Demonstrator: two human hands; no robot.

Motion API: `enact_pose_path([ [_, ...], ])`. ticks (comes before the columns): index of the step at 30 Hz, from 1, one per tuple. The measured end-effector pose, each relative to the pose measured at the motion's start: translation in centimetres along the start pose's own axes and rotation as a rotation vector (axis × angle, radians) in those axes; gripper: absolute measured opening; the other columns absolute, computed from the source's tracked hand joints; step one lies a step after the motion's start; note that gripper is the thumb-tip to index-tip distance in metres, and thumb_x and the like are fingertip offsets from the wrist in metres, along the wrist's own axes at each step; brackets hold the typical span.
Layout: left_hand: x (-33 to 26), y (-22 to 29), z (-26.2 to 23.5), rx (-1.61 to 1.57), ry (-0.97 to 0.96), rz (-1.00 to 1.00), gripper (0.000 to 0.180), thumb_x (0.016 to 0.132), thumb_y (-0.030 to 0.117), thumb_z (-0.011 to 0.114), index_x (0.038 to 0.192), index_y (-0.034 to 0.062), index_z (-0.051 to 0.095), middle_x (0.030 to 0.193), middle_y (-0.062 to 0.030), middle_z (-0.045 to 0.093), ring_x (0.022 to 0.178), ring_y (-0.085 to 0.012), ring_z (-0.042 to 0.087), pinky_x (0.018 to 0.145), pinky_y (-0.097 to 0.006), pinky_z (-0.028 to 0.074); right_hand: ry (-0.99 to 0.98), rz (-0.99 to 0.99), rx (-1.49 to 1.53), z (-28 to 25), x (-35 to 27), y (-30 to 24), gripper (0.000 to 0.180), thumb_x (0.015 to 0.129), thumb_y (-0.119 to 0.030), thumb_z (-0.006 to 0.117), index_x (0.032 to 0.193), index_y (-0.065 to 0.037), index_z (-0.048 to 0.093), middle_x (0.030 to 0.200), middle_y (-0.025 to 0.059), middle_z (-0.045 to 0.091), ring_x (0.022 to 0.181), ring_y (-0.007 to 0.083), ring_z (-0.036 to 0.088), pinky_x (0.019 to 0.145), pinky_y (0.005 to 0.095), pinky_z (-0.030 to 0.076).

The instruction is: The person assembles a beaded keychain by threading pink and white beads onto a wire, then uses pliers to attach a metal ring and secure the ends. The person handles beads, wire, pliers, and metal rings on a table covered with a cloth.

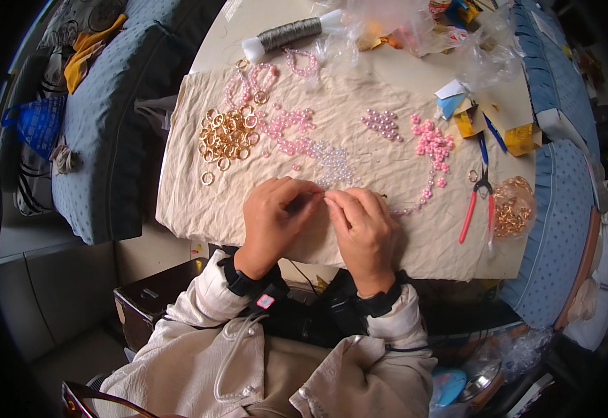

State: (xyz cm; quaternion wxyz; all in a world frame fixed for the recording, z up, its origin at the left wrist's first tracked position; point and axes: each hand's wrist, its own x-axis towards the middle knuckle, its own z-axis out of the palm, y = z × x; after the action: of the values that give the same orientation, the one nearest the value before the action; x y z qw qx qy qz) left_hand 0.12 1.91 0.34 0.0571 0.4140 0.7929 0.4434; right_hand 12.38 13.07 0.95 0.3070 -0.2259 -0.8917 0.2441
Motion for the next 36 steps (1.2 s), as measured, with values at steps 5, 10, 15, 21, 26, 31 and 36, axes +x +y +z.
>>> enact_pose_path([
  [5, 0.1, -0.2, 0.1, -0.004, -0.003, 0.015, 0.008, 0.087, 0.018, 0.078, 0.092, 0.0127, 0.074, 0.076, -0.0061, 0.067, 0.072, -0.0288, 0.063, 0.066, -0.041, 0.048, 0.012, 0.050, 0.067, 0.1, -0.1, 0.0, 0.016, 0.086, -0.007, 0.081, 0.100, -0.010, 0.074, 0.095, 0.0047, 0.069, 0.085, 0.0266, 0.069, 0.073, 0.0378, 0.056],
  [10, 0.1, -0.1, -0.3, -0.043, -0.029, 0.022, 0.008, 0.088, 0.013, 0.077, 0.092, 0.0084, 0.073, 0.080, -0.0088, 0.068, 0.074, -0.0298, 0.062, 0.067, -0.040, 0.047, 0.014, -0.009, 0.075, -0.1, -0.1, -0.1, 0.020, 0.085, -0.007, 0.081, 0.103, -0.010, 0.073, 0.097, 0.0045, 0.069, 0.087, 0.0265, 0.069, 0.073, 0.0375, 0.057],
  [15, -0.1, -0.2, -1.2, -0.141, -0.100, 0.052, 0.008, 0.089, 0.011, 0.076, 0.092, 0.0053, 0.072, 0.081, -0.0097, 0.067, 0.076, -0.0301, 0.061, 0.071, -0.039, 0.045, -0.011, -0.101, 0.089, -0.5, -0.5, 0.0, 0.022, 0.086, -0.006, 0.080, 0.106, -0.010, 0.072, 0.101, 0.0048, 0.069, 0.088, 0.0271, 0.070, 0.074, 0.0375, 0.057],
  [21, -0.5, -0.4, -1.5, -0.126, -0.125, 0.062, 0.008, 0.088, 0.012, 0.077, 0.090, 0.0063, 0.072, 0.080, -0.0078, 0.066, 0.074, -0.0287, 0.060, 0.071, -0.038, 0.043, -0.054, -0.052, 0.161, -1.3, -1.3, 0.3, 0.021, 0.088, -0.004, 0.078, 0.107, -0.008, 0.071, 0.101, 0.0065, 0.069, 0.088, 0.0282, 0.071, 0.072, 0.0384, 0.058],
  [26, -0.7, -0.5, -1.4, -0.101, -0.139, 0.097, 0.010, 0.087, 0.017, 0.079, 0.090, 0.0095, 0.072, 0.076, -0.0052, 0.062, 0.075, -0.0278, 0.058, 0.071, -0.040, 0.042, -0.115, -0.005, 0.207, -1.4, -1.7, 0.3, 0.018, 0.089, -0.004, 0.078, 0.105, -0.006, 0.070, 0.097, 0.0081, 0.069, 0.085, 0.0287, 0.072, 0.070, 0.0375, 0.058],
  [31, -0.7, -0.6, -1.3, -0.088, -0.116, 0.109, 0.011, 0.085, 0.016, 0.081, 0.089, 0.0087, 0.074, 0.074, -0.0058, 0.062, 0.072, -0.0269, 0.058, 0.070, -0.038, 0.042, -0.110, 0.027, 0.171, -1.4, -1.6, 0.4, 0.014, 0.092, -0.005, 0.075, 0.105, -0.007, 0.070, 0.097, 0.0083, 0.069, 0.083, 0.0286, 0.072, 0.068, 0.0377, 0.058],
  [36, -1.1, -0.8, -1.5, -0.089, -0.112, 0.110, 0.010, 0.084, 0.015, 0.083, 0.089, 0.0100, 0.076, 0.074, -0.0040, 0.061, 0.072, -0.0252, 0.057, 0.070, -0.038, 0.042, -0.006, 0.053, 0.057, -1.6, -1.5, 0.7, 0.012, 0.093, -0.005, 0.074, 0.104, -0.008, 0.069, 0.098, 0.0072, 0.068, 0.082, 0.0281, 0.072, 0.067, 0.0374, 0.057],
])
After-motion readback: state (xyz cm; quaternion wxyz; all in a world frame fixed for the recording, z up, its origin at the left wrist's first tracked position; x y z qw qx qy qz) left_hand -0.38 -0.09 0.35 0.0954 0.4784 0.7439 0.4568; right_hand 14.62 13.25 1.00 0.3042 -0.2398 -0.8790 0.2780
